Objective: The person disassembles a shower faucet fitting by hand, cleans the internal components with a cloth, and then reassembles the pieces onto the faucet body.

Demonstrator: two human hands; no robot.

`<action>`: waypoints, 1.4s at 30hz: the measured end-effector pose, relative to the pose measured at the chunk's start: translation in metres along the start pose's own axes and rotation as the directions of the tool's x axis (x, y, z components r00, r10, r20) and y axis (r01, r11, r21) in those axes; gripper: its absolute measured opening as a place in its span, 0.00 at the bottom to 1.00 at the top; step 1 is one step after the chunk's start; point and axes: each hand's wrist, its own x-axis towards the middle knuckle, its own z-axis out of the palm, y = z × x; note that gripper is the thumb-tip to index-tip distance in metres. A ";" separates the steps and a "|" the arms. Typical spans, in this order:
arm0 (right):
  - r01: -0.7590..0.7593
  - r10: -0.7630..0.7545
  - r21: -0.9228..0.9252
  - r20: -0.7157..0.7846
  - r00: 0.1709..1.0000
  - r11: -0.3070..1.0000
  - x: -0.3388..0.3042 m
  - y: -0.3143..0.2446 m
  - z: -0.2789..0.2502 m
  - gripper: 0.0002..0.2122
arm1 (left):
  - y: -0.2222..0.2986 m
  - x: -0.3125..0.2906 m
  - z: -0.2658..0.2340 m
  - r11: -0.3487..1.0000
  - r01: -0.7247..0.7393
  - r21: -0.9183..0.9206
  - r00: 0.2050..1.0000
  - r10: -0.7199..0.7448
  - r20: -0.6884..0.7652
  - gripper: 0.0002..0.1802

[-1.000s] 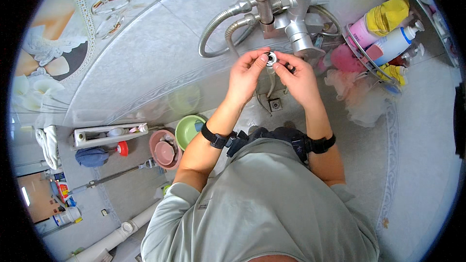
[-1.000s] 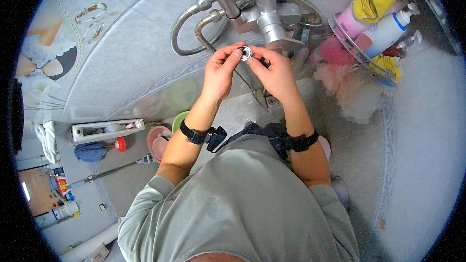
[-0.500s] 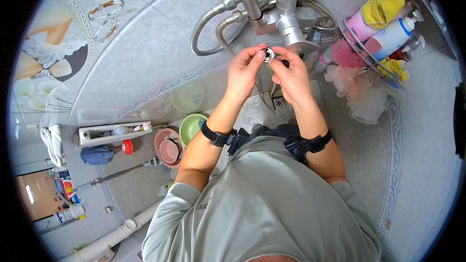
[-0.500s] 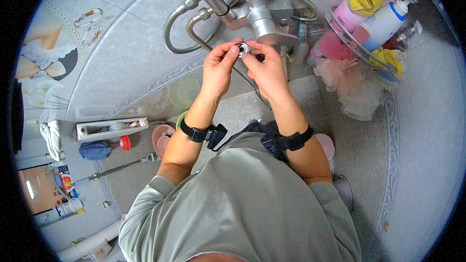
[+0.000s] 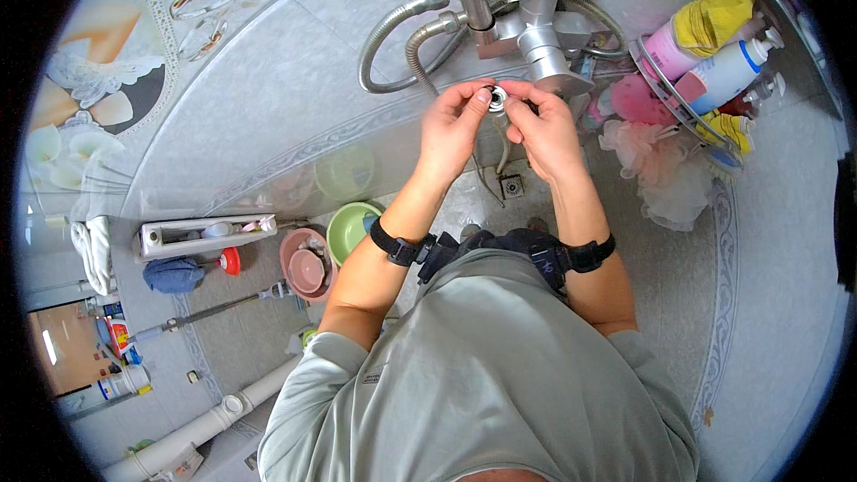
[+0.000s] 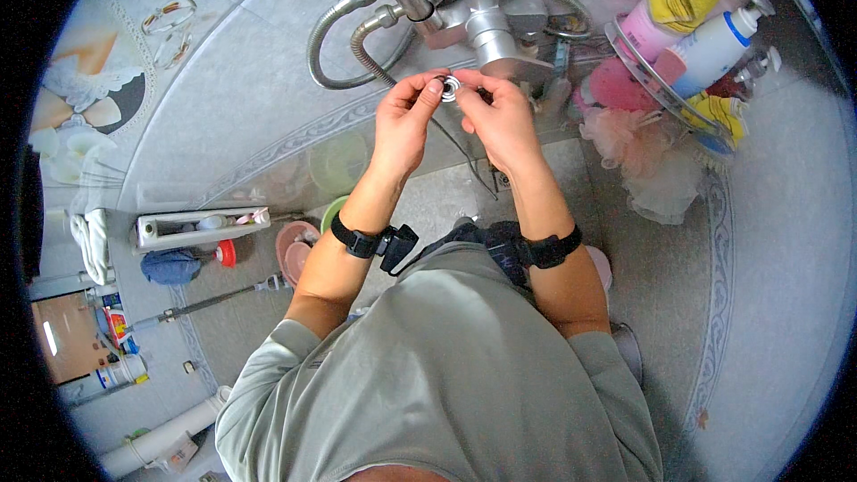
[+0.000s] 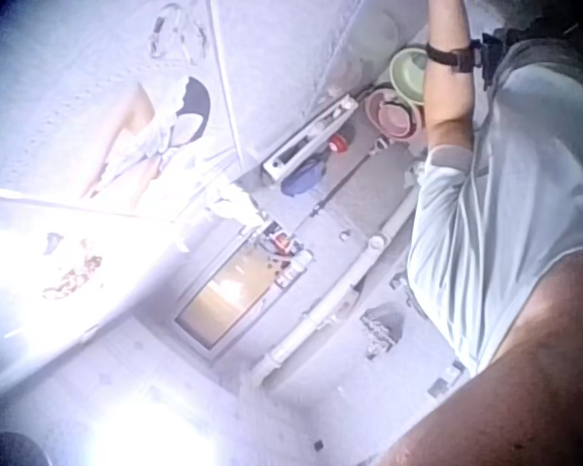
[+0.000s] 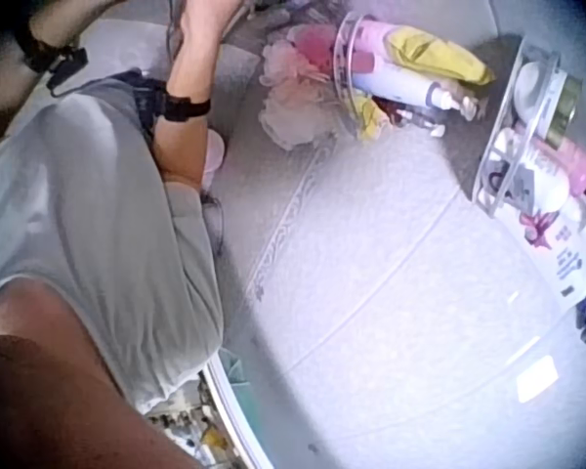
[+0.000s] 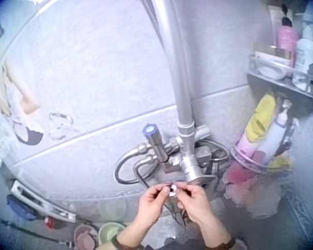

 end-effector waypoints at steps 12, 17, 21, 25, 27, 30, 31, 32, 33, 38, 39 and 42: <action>-0.051 0.054 0.067 -0.037 0.998 0.996 0.007 -0.004 -0.005 0.17 | -0.003 0.006 0.002 0.977 0.017 -0.212 0.993 -0.042 -0.114 0.12; -0.094 0.097 0.048 -0.066 0.993 0.994 0.013 -0.005 -0.003 0.18 | -0.011 -0.003 -0.012 0.967 0.063 -0.247 0.989 -0.094 -0.114 0.10; -0.135 0.139 0.064 -0.065 0.988 0.989 0.016 0.003 -0.010 0.19 | -0.006 -0.022 -0.014 0.935 0.075 -0.347 0.969 -0.150 -0.195 0.10; -0.169 0.169 0.003 -0.055 0.984 0.986 0.013 0.017 -0.017 0.17 | -0.020 -0.052 -0.033 0.968 0.076 -0.241 0.945 -0.146 -0.292 0.09; -0.176 0.173 -0.018 -0.104 0.979 0.984 0.014 0.035 -0.026 0.17 | -0.028 -0.075 -0.039 0.986 0.088 -0.143 0.916 -0.137 -0.376 0.08; -0.196 0.191 -0.036 -0.100 0.976 0.980 0.011 0.067 -0.032 0.17 | -0.044 -0.113 -0.049 0.983 0.133 -0.128 0.833 -0.181 -0.524 0.08; -0.219 0.217 -0.070 -0.029 0.976 0.973 0.006 0.080 -0.025 0.16 | -0.041 -0.128 -0.053 0.980 0.178 -0.084 0.794 -0.194 -0.576 0.09; -0.236 0.242 -0.107 0.043 0.969 0.966 0.000 0.091 -0.017 0.15 | -0.039 -0.146 -0.059 0.977 0.189 -0.103 0.760 -0.212 -0.614 0.09; -0.241 0.258 -0.142 0.112 0.960 0.960 -0.009 0.101 -0.006 0.14 | -0.038 -0.162 -0.065 0.974 0.192 -0.122 0.731 -0.225 -0.644 0.09; -0.341 0.501 -0.419 0.370 0.782 0.842 -0.066 0.144 0.071 0.10 | -0.040 -0.244 -0.112 0.954 0.130 -0.270 0.611 -0.291 -0.736 0.09; -0.313 0.532 -0.486 0.421 0.734 0.816 -0.078 0.161 0.084 0.09 | -0.040 -0.265 -0.122 0.958 0.135 -0.252 0.587 -0.283 -0.759 0.10; -0.244 0.626 -0.641 0.475 0.618 0.728 -0.125 0.196 0.130 0.08 | -0.045 -0.328 -0.154 0.976 0.140 -0.169 0.529 -0.218 -0.820 0.11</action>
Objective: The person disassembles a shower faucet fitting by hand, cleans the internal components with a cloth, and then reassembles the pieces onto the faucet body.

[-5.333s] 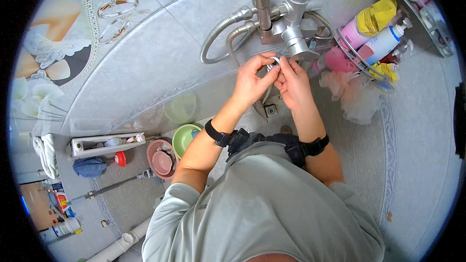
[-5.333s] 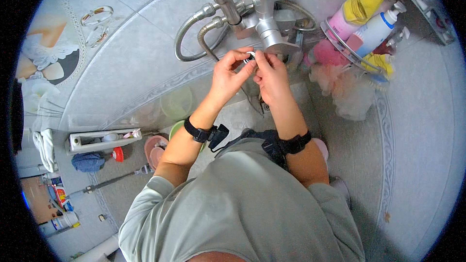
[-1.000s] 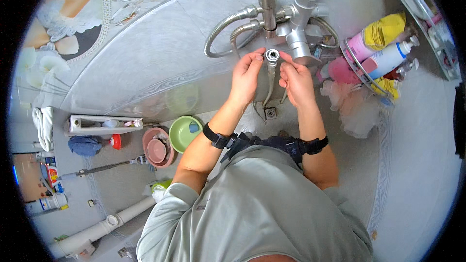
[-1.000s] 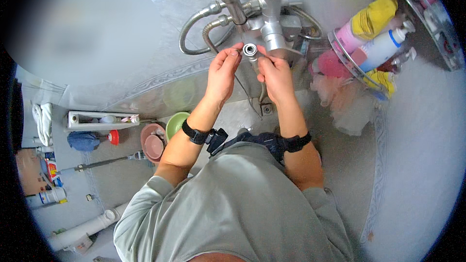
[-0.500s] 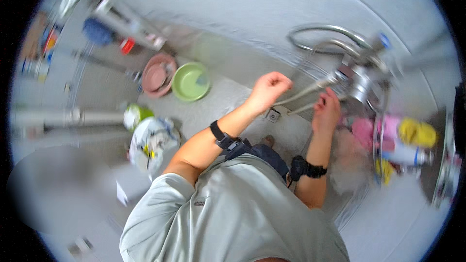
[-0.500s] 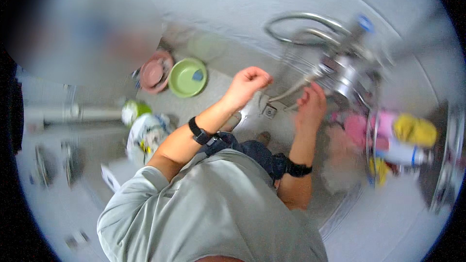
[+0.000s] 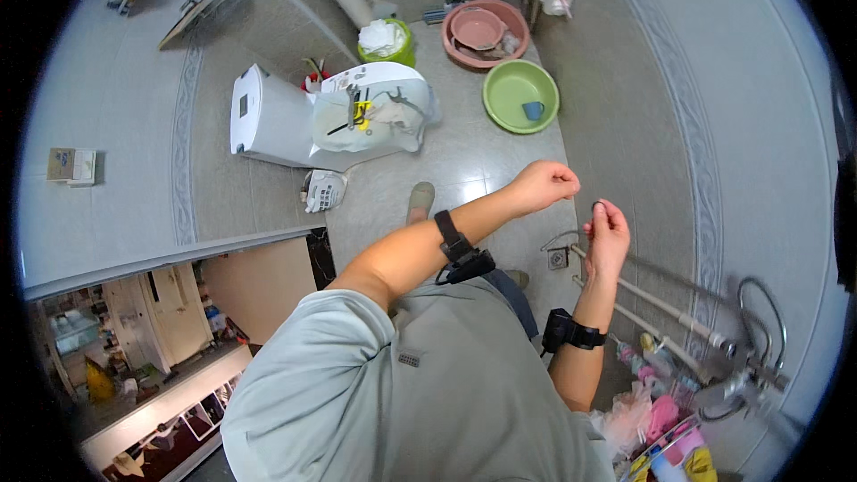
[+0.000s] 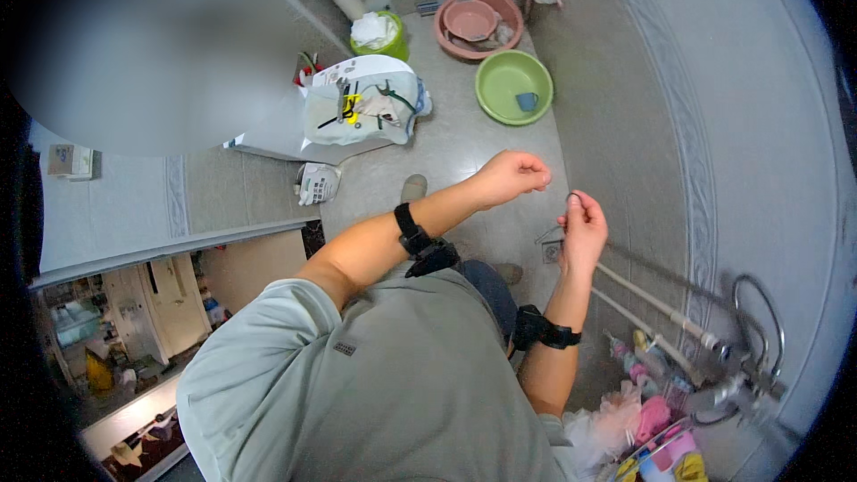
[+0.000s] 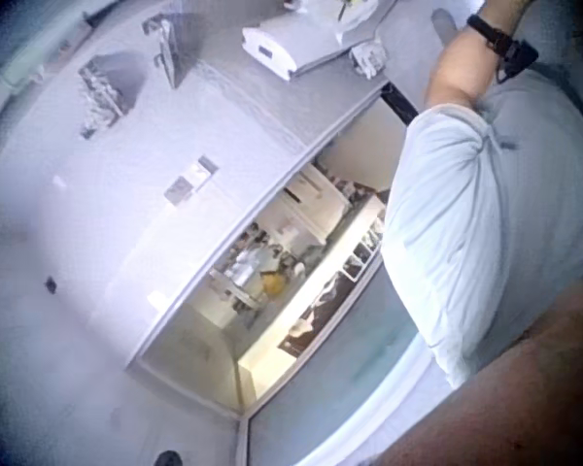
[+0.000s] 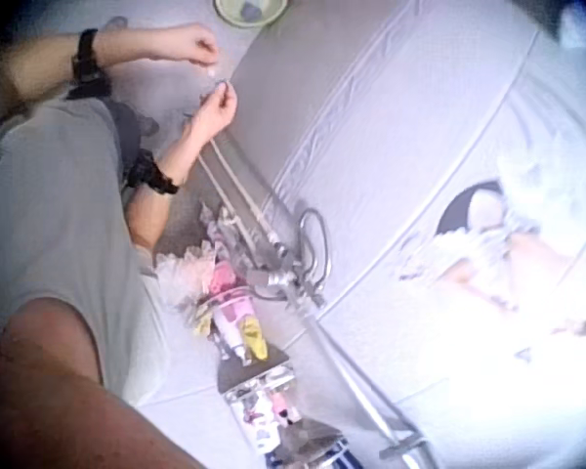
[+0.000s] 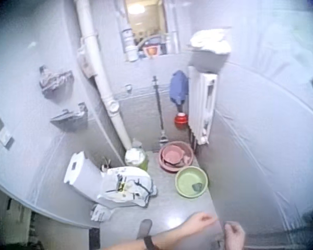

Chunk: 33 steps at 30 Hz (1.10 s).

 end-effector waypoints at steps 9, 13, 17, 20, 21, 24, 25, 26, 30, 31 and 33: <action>-0.322 0.392 -0.238 0.361 0.846 0.916 0.040 0.108 0.262 0.14 | -0.074 -0.049 -0.234 0.989 0.095 0.110 0.909 -0.042 -0.415 0.13; -0.315 0.541 -0.492 0.430 0.722 0.812 0.055 0.178 0.358 0.16 | -0.119 -0.077 -0.324 0.967 0.233 0.103 0.789 -0.126 -0.601 0.12; -0.320 0.620 -0.558 0.510 0.596 0.766 0.067 0.248 0.421 0.16 | -0.173 -0.081 -0.388 0.952 0.305 0.017 0.703 -0.213 -0.679 0.12; -0.368 0.640 -0.543 0.486 0.596 0.755 0.083 0.295 0.445 0.17 | -0.228 -0.069 -0.421 0.946 0.323 0.013 0.627 -0.204 -0.752 0.12; -0.182 0.580 -0.644 0.483 0.657 0.743 0.090 0.308 0.451 0.18 | -0.248 -0.063 -0.431 0.946 0.322 -0.049 0.588 -0.240 -0.772 0.12; 0.288 0.388 -0.804 0.523 0.759 0.521 0.122 0.354 0.446 0.20 | -0.302 -0.043 -0.449 0.929 0.300 -0.216 0.488 -0.344 -0.802 0.12; 0.377 0.332 -0.814 0.539 0.774 0.442 0.133 0.367 0.444 0.20 | -0.309 -0.035 -0.455 0.924 0.291 -0.249 0.467 -0.365 -0.806 0.12; 0.458 0.279 -0.816 0.559 0.781 0.352 0.142 0.378 0.439 0.20 | -0.310 -0.030 -0.460 0.916 0.282 -0.284 0.444 -0.387 -0.808 0.12; 0.797 0.164 -0.594 0.802 0.575 0.108 0.155 0.392 0.440 0.18 | -0.315 -0.014 -0.477 0.897 0.408 -0.168 0.436 -0.353 -0.828 0.12; 0.802 0.203 -0.587 0.804 0.559 0.115 0.155 0.395 0.442 0.15 | -0.322 -0.011 -0.477 0.892 0.440 -0.102 0.433 -0.311 -0.846 0.12; 0.701 0.213 -0.672 0.741 0.637 0.240 0.162 0.400 0.447 0.14 | -0.334 -0.004 -0.477 0.882 0.472 -0.002 0.433 -0.234 -0.871 0.11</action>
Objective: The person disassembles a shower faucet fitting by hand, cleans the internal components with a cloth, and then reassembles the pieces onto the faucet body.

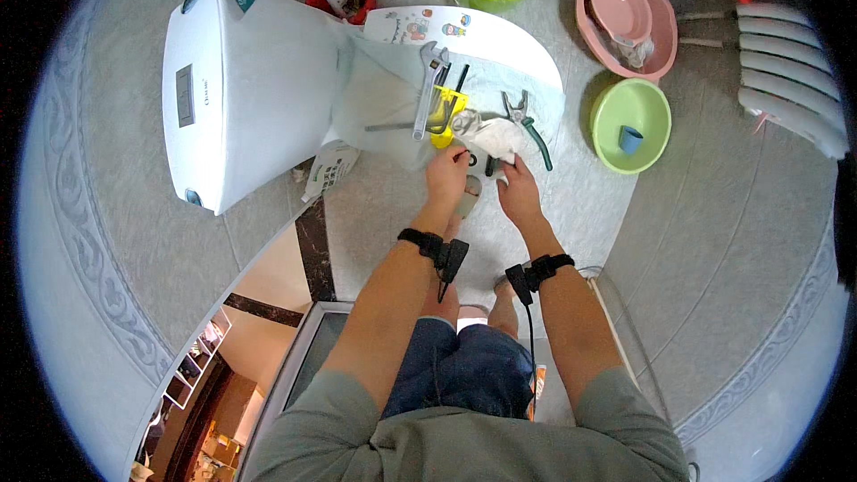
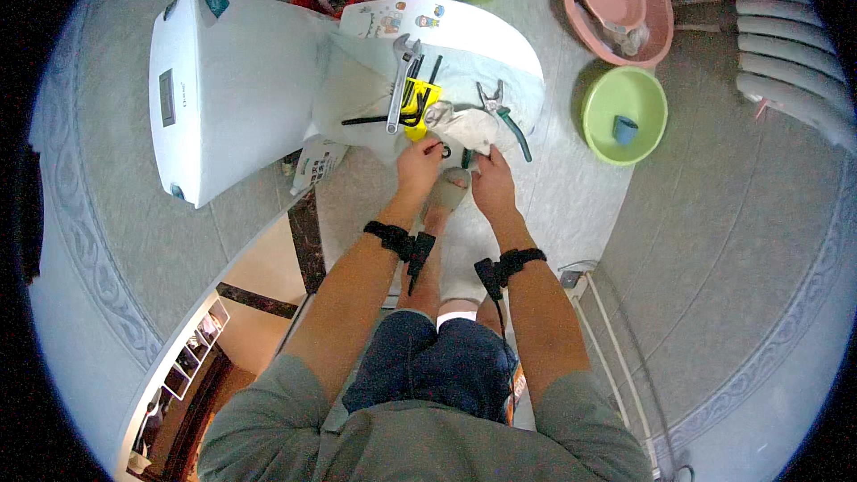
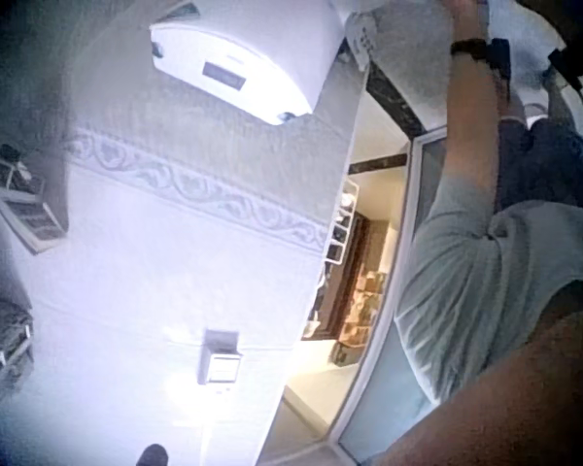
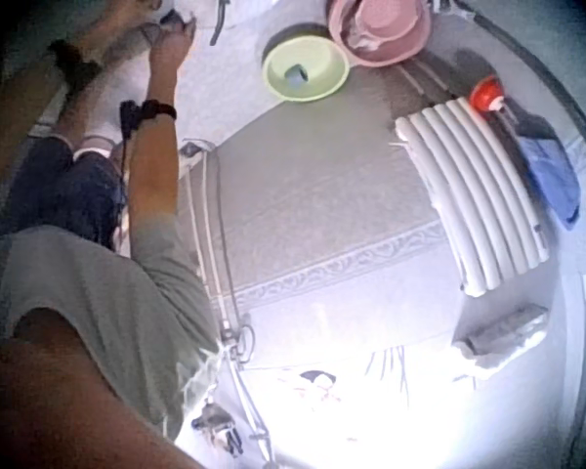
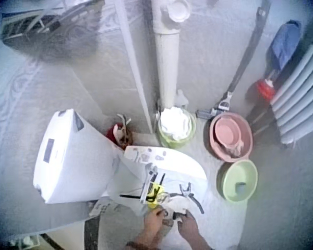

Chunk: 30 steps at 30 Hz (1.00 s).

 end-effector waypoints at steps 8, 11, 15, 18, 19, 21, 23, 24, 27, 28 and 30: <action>-0.135 0.256 0.449 -0.220 0.941 0.883 -0.040 -0.008 -0.057 0.09 | -0.011 0.011 0.007 0.966 -0.137 0.217 0.989 0.145 -0.021 0.10; -0.193 0.402 0.776 -0.084 0.912 0.600 -0.071 -0.002 -0.088 0.14 | 0.011 0.003 -0.005 0.956 -0.114 0.269 0.992 0.122 -0.015 0.11; -0.145 0.472 0.980 0.063 0.879 0.138 -0.123 -0.008 -0.141 0.20 | 0.070 -0.040 -0.020 0.966 -0.161 0.203 0.983 0.138 0.123 0.16; -0.006 0.432 0.994 0.054 0.900 -0.111 -0.176 -0.003 -0.172 0.21 | 0.153 -0.111 -0.025 0.961 -0.232 0.150 0.891 0.148 0.430 0.22; 0.010 0.407 0.997 0.023 0.913 -0.079 -0.197 -0.001 -0.183 0.21 | 0.163 -0.135 -0.018 0.993 -0.117 0.024 0.863 0.090 0.498 0.22; 0.064 0.365 0.998 -0.053 0.930 -0.017 -0.239 0.005 -0.200 0.21 | 0.182 -0.179 0.003 0.975 0.136 -0.177 0.757 0.013 0.653 0.22; 0.079 0.369 0.997 -0.072 0.927 -0.003 -0.288 0.011 -0.218 0.22 | 0.203 -0.224 0.022 0.868 0.379 -0.322 0.626 0.016 0.780 0.21; 0.079 0.377 0.997 -0.074 0.923 0.002 -0.316 0.016 -0.223 0.22 | 0.213 -0.246 0.032 0.789 0.503 -0.352 0.545 0.027 0.838 0.20; 0.146 0.413 0.989 -0.142 0.899 0.022 -0.396 0.036 -0.246 0.26 | 0.234 -0.309 0.062 0.783 0.371 -0.500 0.458 0.314 0.832 0.17; 0.182 0.446 0.983 -0.160 0.881 -0.005 -0.424 0.036 -0.260 0.27 | 0.248 -0.332 0.069 0.816 0.300 -0.494 0.454 0.334 0.826 0.16; 0.273 0.451 0.961 -0.223 0.864 -0.048 -0.481 0.044 -0.271 0.28 | 0.275 -0.386 0.078 0.870 0.157 -0.467 0.435 0.364 0.824 0.14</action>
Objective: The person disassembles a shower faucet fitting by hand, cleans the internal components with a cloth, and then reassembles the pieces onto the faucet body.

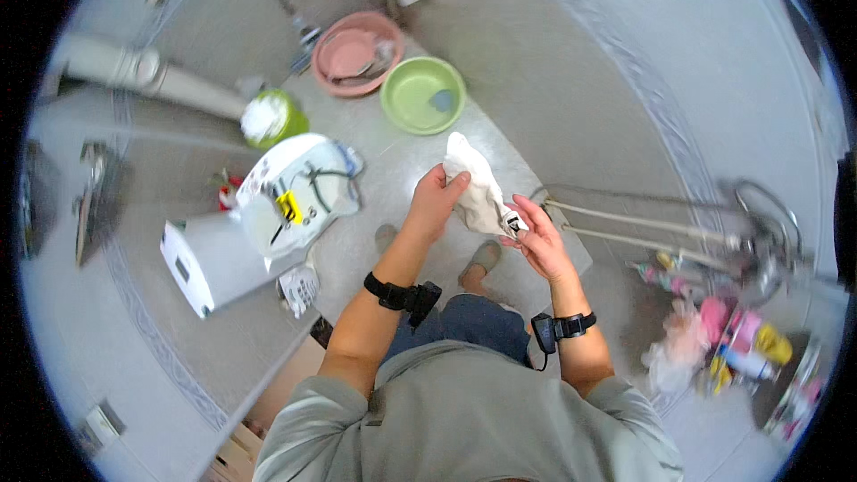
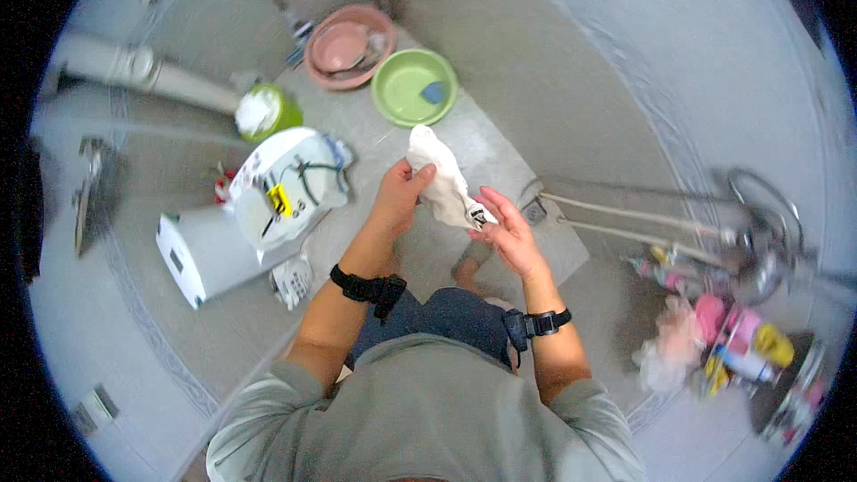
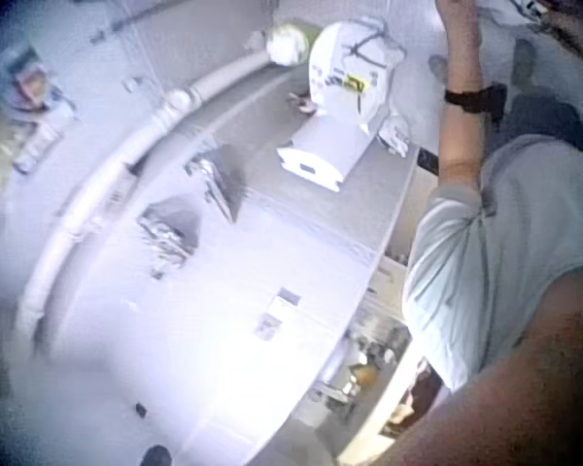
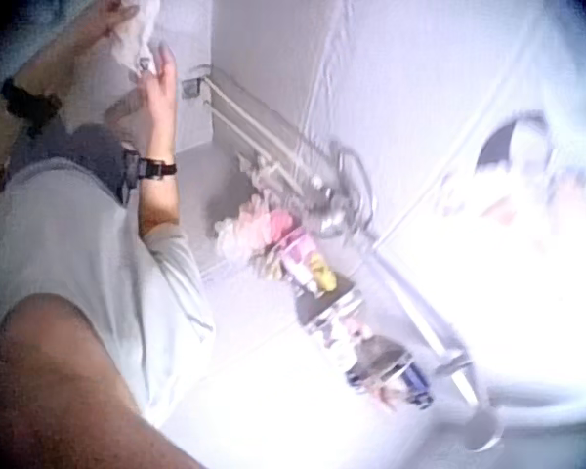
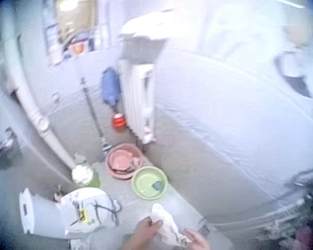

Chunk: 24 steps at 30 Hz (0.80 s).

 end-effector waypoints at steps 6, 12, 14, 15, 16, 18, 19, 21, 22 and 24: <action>0.227 -0.302 -0.314 -0.214 0.929 0.922 -0.092 -0.055 -0.077 0.19 | -0.014 0.000 0.149 0.996 0.001 0.093 0.982 -0.018 0.190 0.13; 0.516 -0.522 -0.176 -0.531 0.667 0.838 -0.155 -0.070 -0.131 0.16 | -0.048 -0.005 0.256 0.964 0.046 0.263 0.948 -0.126 0.293 0.21; 0.518 -0.474 -0.096 -0.569 0.672 0.850 -0.179 -0.077 -0.137 0.17 | -0.057 -0.001 0.282 0.934 0.054 0.353 0.935 -0.171 0.311 0.25; 0.524 -0.455 -0.060 -0.584 0.672 0.850 -0.190 -0.081 -0.139 0.17 | -0.056 -0.004 0.296 0.907 0.081 0.413 0.930 -0.219 0.297 0.30; 0.523 -0.462 -0.061 -0.564 0.685 0.850 -0.201 -0.083 -0.141 0.18 | -0.059 -0.002 0.308 0.857 0.070 0.511 0.926 -0.246 0.286 0.32; 0.618 -0.523 -0.054 -0.592 0.612 0.784 -0.212 -0.078 -0.153 0.18 | -0.081 0.015 0.319 0.498 -0.324 0.804 0.914 -0.053 0.402 0.35; 0.661 -0.546 -0.050 -0.612 0.572 0.749 -0.215 -0.074 -0.159 0.18 | -0.084 0.017 0.335 0.428 -0.518 0.741 0.830 0.041 0.557 0.34; 0.638 -0.628 -0.252 -0.618 0.472 0.728 -0.231 -0.090 -0.151 0.15 | -0.078 0.008 0.373 0.257 -0.821 0.510 0.562 0.202 0.802 0.32; 0.578 -0.658 -0.372 -0.620 0.427 0.726 -0.238 -0.093 -0.154 0.15 | -0.071 0.001 0.395 0.327 -0.851 0.411 0.479 0.162 0.863 0.30; 0.455 -0.564 -0.378 -0.720 0.403 0.807 -0.249 -0.111 -0.151 0.13 | -0.077 0.009 0.431 0.341 -0.885 0.316 0.394 0.188 0.900 0.31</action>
